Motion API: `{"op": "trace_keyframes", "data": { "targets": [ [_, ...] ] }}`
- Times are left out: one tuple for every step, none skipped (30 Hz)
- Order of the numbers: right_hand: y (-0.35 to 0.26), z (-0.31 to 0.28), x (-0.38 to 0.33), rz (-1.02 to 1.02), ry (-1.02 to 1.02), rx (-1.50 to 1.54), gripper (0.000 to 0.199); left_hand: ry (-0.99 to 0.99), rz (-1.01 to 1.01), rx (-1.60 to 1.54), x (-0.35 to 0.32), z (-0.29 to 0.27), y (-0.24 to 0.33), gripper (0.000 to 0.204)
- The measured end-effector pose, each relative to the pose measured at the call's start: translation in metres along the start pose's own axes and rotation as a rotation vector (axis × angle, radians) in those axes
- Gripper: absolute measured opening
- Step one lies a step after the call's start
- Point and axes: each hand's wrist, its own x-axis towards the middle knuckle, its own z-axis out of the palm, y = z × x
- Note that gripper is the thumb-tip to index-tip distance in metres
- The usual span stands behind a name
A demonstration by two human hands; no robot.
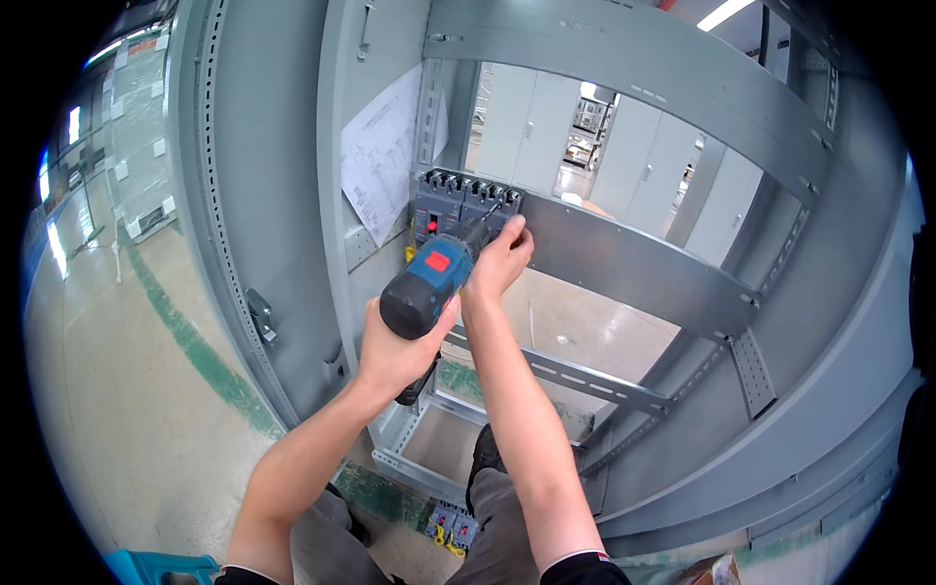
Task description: The person installs multiple circuit breakers into an open electrical cabinet using a cordless drill. They pick up each breaker, align it on the DIN rail, and secure it with screws. The person also briefly consults a paper document and moves a stool to adjust their working position.
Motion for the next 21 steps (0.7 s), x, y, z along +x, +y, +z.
{"op": "trace_keyframes", "data": {
  "targets": [
    [0.003, 0.001, -0.003, 0.098, 0.072, 0.071, 0.069, 0.007, -0.002, 0.006, 0.0, 0.001, 0.001, 0.023],
    [0.005, 0.001, -0.006, 0.195, 0.146, 0.142, 0.068, 0.013, -0.003, 0.012, -0.001, 0.003, 0.002, 0.024],
    [0.007, -0.001, -0.007, 0.291, 0.22, 0.213, 0.068, 0.018, -0.004, 0.017, -0.002, 0.005, 0.004, 0.024],
    [0.004, -0.003, -0.011, 0.438, 0.144, 0.248, 0.068, 0.056, -0.017, -0.007, -0.004, 0.004, 0.006, 0.022],
    [0.001, -0.008, -0.013, 0.586, 0.068, 0.282, 0.067, 0.094, -0.029, -0.03, -0.005, 0.002, 0.008, 0.02],
    [-0.001, -0.011, -0.018, 0.733, -0.009, 0.316, 0.067, 0.133, -0.042, -0.052, -0.006, 0.0, 0.008, 0.018],
    [0.017, -0.019, -0.002, 0.719, -0.116, 0.513, 0.071, 0.121, -0.037, -0.082, -0.004, 0.009, 0.012, 0.018],
    [0.018, -0.017, -0.003, 0.829, -0.164, 0.652, 0.072, 0.113, -0.026, -0.061, -0.004, 0.006, 0.008, 0.018],
    [0.018, -0.016, -0.004, 0.94, -0.212, 0.791, 0.073, 0.105, -0.015, -0.04, -0.005, 0.003, 0.003, 0.017],
    [0.017, -0.015, -0.004, 1.045, -0.265, 0.927, 0.074, 0.1, 0.0, -0.023, -0.005, 0.001, 0.001, 0.017],
    [0.024, -0.019, 0.002, 1.025, -0.315, 0.937, 0.073, 0.081, -0.01, -0.015, -0.005, 0.001, 0.003, 0.017],
    [0.032, -0.021, 0.007, 0.993, -0.339, 0.941, 0.072, 0.062, -0.02, -0.007, -0.005, 0.002, 0.006, 0.017],
    [0.039, -0.024, 0.011, 0.964, -0.36, 0.946, 0.072, 0.043, -0.032, 0.005, -0.006, 0.002, 0.009, 0.017],
    [0.045, -0.024, 0.012, 0.938, -0.382, 0.949, 0.072, 0.022, -0.044, 0.011, -0.007, 0.001, 0.007, 0.018],
    [0.05, -0.025, 0.013, 0.888, -0.373, 0.956, 0.072, 0.0, -0.055, 0.016, -0.007, 0.001, 0.005, 0.02],
    [0.049, -0.023, 0.005, 0.904, -0.366, 0.955, 0.072, -0.014, -0.068, 0.035, -0.008, -0.004, 0.001, 0.022],
    [0.048, -0.023, -0.003, 0.918, -0.358, 0.954, 0.071, -0.028, -0.041, 0.073, -0.009, -0.008, -0.003, 0.022],
    [0.047, -0.022, -0.009, 0.931, -0.35, 0.952, 0.071, -0.042, -0.014, 0.111, -0.01, -0.012, -0.007, 0.022],
    [0.047, -0.024, -0.009, 0.917, -0.32, 0.936, 0.07, -0.063, 0.014, 0.14, -0.012, -0.012, -0.009, 0.023],
    [0.047, -0.024, -0.006, 0.894, -0.335, 0.911, 0.07, -0.053, 0.02, 0.126, -0.012, -0.011, -0.008, 0.022],
    [0.047, -0.024, -0.003, 0.87, -0.349, 0.887, 0.07, -0.042, 0.025, 0.113, -0.011, -0.01, -0.008, 0.022]
  ]
}}
